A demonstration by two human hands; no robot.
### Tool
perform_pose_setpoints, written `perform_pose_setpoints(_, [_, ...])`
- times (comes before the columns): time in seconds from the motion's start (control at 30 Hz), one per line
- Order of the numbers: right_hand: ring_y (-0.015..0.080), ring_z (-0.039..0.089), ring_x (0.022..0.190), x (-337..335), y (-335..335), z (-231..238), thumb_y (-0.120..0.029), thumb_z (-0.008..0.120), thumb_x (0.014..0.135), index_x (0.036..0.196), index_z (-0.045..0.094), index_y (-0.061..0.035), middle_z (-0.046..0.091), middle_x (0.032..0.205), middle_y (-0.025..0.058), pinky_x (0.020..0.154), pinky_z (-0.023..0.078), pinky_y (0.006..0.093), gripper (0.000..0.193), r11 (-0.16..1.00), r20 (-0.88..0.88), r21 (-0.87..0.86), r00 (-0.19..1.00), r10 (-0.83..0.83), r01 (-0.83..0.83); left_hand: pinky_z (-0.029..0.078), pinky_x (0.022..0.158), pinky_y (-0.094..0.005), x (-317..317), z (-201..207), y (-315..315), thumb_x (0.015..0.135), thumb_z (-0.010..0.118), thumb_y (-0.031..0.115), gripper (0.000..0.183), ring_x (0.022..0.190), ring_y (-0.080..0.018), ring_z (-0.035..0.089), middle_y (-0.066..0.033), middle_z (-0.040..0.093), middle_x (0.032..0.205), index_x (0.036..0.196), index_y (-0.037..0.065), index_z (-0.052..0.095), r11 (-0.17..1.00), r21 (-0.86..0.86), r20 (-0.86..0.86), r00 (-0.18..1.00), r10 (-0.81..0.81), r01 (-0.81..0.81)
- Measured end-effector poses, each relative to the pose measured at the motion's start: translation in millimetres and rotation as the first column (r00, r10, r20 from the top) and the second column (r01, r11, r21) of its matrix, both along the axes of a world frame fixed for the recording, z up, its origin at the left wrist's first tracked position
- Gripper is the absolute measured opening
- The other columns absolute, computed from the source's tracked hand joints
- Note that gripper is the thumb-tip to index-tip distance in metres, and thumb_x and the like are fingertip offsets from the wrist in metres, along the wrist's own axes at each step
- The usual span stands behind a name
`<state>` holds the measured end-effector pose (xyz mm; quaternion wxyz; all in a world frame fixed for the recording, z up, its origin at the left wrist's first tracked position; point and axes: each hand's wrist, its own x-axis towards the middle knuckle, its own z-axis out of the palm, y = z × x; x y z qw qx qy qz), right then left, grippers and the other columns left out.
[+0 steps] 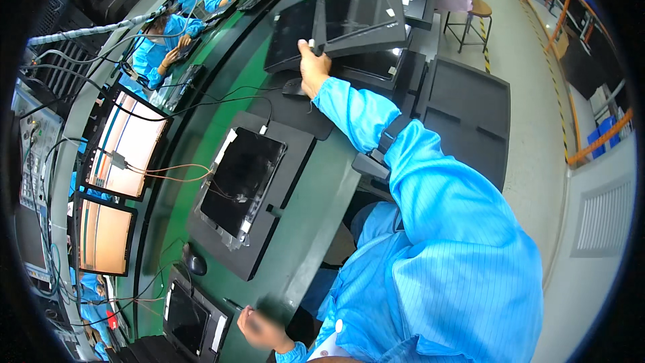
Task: Checking, testing, and labeling electronic tablet devices at an assembly and quality control station.
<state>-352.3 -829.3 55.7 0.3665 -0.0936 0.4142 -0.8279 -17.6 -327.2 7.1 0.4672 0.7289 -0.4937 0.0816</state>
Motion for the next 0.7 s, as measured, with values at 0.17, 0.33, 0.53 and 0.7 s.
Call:
perform_pose_setpoints(0.17, [0.0222,0.063,0.108,-53,2,-13,-0.033,0.078,0.091,0.131,0.057,0.0005,0.065,0.122,0.0116,0.093,0.050,0.0351,0.056,0.998,0.124,0.012,0.990,-0.061,0.060,0.052,0.083,-0.0344,-10,-5,-3,0.099,0.059,0.000,0.010,0.091,-0.0247,0.064,-0.0141,0.066,0.099,0.101,-0.006,0.066,0.996,-0.034,0.012,0.996,-0.085,0.085])
perform_pose_setpoints(0.33, [0.0388,0.063,0.116,-61,9,22,-0.037,0.063,0.097,0.138,0.047,0.0069,0.059,0.134,0.0255,0.100,0.053,0.0447,0.062,0.506,0.455,0.068,0.479,0.751,-0.860,0.052,0.086,-0.0350,-1,-5,4,0.098,0.059,-0.001,0.009,0.093,-0.0257,0.065,-0.0146,0.068,0.100,0.100,-0.004,0.067,0.998,-0.045,0.074,0.996,-0.047,0.050])
perform_pose_setpoints(0.53, [0.0223,0.057,0.131,-106,123,66,-0.041,0.046,0.107,0.147,0.052,-0.0081,0.053,0.151,0.0152,0.107,0.045,0.0348,0.052,0.469,-0.368,0.242,0.367,0.854,-0.850,0.054,0.081,-0.0375,-30,27,-13,0.088,0.072,0.002,0.024,0.090,-0.0270,0.069,-0.0137,0.071,0.100,0.112,0.004,0.071,0.977,-0.104,-0.126,0.972,-0.199,0.187])
perform_pose_setpoints(0.7, [0.0093,0.054,0.077,-41,192,15,-0.035,0.053,0.107,0.131,0.060,0.0048,0.063,0.092,0.0030,0.074,0.045,0.0242,0.047,0.348,-0.642,0.404,0.008,0.767,-0.846,0.050,0.062,-0.0414,-72,91,-22,0.084,0.067,0.009,0.038,0.070,-0.0304,0.060,-0.0121,0.062,0.089,0.119,0.000,0.055,0.465,-0.629,0.187,0.702,-0.687,0.623])
